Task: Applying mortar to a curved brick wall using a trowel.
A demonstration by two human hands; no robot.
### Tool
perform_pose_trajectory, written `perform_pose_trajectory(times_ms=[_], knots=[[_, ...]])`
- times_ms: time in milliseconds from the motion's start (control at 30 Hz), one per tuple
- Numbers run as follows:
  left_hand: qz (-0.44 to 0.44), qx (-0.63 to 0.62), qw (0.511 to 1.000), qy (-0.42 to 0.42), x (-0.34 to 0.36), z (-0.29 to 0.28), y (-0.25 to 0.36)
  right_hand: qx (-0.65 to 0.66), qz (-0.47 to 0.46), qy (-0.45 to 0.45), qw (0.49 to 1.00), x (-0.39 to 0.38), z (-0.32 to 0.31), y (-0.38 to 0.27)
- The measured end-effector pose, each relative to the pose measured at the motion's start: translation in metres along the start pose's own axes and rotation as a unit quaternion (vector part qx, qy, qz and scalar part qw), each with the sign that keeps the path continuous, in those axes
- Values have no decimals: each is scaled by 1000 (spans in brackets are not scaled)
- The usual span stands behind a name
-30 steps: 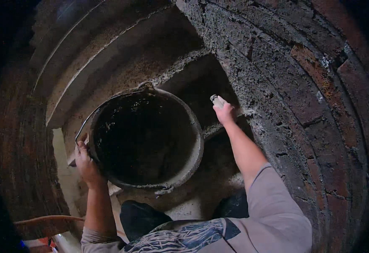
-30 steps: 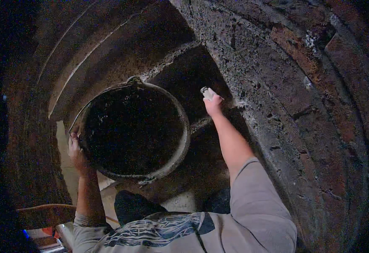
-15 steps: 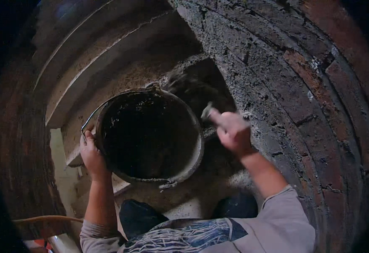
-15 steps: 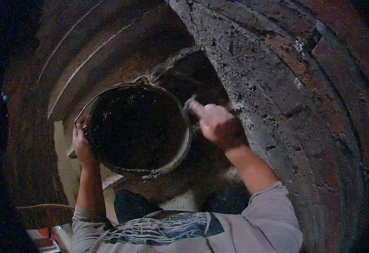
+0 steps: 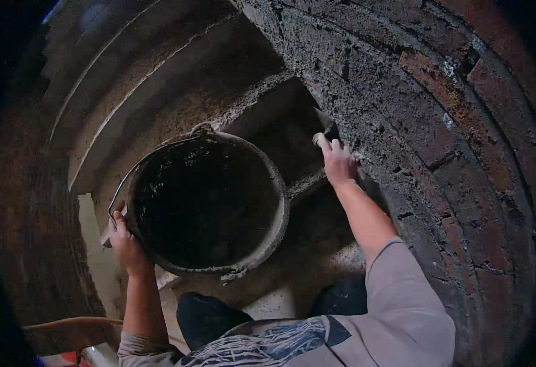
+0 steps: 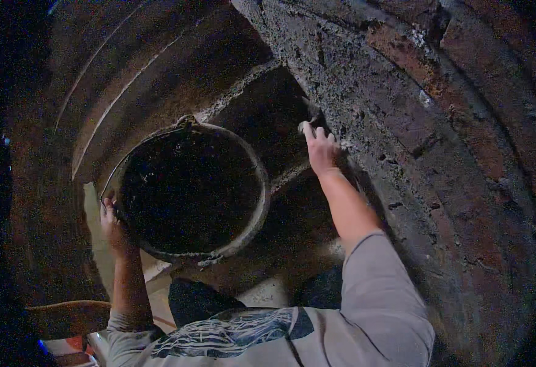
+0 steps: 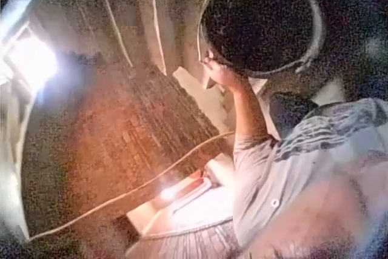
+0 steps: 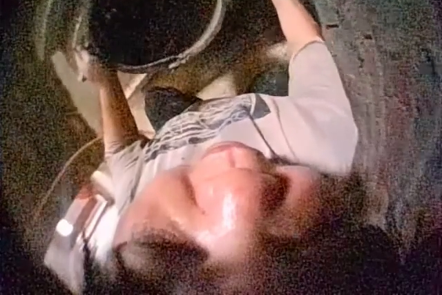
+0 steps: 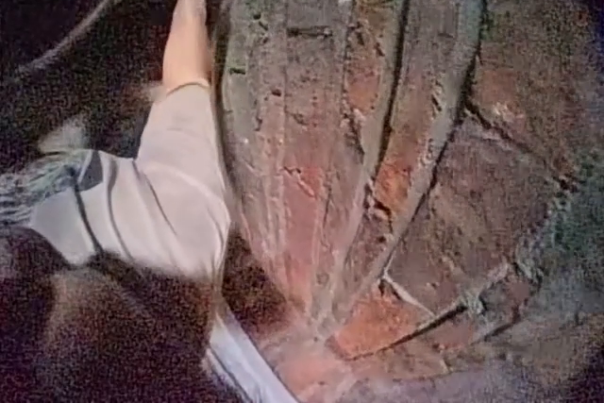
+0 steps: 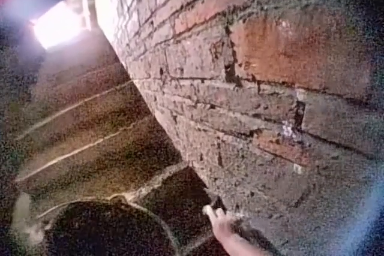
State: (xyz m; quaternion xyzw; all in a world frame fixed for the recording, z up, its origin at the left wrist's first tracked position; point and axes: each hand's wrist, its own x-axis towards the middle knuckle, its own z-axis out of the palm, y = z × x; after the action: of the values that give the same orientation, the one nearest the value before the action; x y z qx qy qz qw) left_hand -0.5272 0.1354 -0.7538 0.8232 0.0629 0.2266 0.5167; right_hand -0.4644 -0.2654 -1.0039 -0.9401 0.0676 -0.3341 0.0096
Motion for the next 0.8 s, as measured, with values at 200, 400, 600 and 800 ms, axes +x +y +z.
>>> perform_pose_trajectory(times_ms=[200, 400, 600, 800], knots=[[-32, -10, 999, 4, 1, -3, 2, 56, 167, -271, 946, 1, 34, -20], [-45, -8, 999, -1, -5, 1, 8, 168, 164, -239, 942, -7, 35, -23], [-38, 8, 999, -5, -2, -8, 4, 204, 114, -236, 943, -32, 33, -37], [20, 79, 997, -18, -3, -29, -29, 306, 221, -195, 905, -58, -19, -33]])
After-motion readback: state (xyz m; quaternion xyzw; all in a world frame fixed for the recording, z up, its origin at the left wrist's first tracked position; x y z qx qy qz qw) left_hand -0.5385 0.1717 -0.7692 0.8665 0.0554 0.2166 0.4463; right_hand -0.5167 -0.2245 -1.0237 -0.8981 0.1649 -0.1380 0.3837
